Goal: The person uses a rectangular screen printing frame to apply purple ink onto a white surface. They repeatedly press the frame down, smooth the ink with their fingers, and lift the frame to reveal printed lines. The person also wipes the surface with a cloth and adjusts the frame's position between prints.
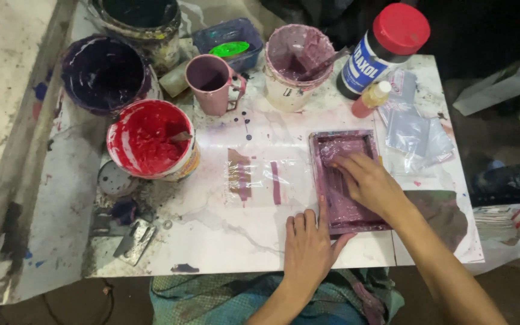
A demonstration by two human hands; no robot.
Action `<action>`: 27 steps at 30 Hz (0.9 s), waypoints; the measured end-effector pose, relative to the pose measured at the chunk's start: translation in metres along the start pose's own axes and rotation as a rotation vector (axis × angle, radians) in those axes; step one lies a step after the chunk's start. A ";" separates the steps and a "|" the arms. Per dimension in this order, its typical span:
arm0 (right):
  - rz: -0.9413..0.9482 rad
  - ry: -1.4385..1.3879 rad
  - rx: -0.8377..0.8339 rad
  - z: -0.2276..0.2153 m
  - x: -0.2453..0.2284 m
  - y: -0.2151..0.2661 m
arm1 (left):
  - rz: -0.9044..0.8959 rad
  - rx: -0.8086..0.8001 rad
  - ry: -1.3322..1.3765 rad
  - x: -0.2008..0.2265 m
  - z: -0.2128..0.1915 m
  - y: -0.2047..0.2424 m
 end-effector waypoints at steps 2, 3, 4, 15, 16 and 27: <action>0.077 -0.011 -0.123 0.000 -0.011 0.015 | 0.022 -0.056 -0.018 0.001 0.004 0.000; 0.074 -0.012 -0.127 -0.003 -0.016 0.022 | 0.017 -0.057 -0.017 0.001 0.005 -0.002; 0.065 -0.025 -0.167 -0.004 -0.025 0.034 | 0.012 -0.053 -0.011 0.000 0.005 -0.001; 0.079 -0.059 -0.039 -0.030 -0.014 0.008 | 0.024 -0.001 -0.036 -0.001 -0.003 -0.001; 0.081 -0.060 -0.017 -0.024 -0.011 0.010 | 0.022 -0.002 -0.027 -0.001 -0.003 -0.001; 0.368 -0.231 -0.175 -0.037 -0.020 0.055 | 0.021 -0.042 -0.005 -0.001 0.003 0.001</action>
Point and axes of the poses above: each hand's wrist, its own y-axis away from the middle knuckle, its own z-axis out of the palm, x = y × z, the point moved 3 cm from there along -y, towards the middle knuckle, and after that the axes turned 11 degrees about -y, right-handed, at the moved point
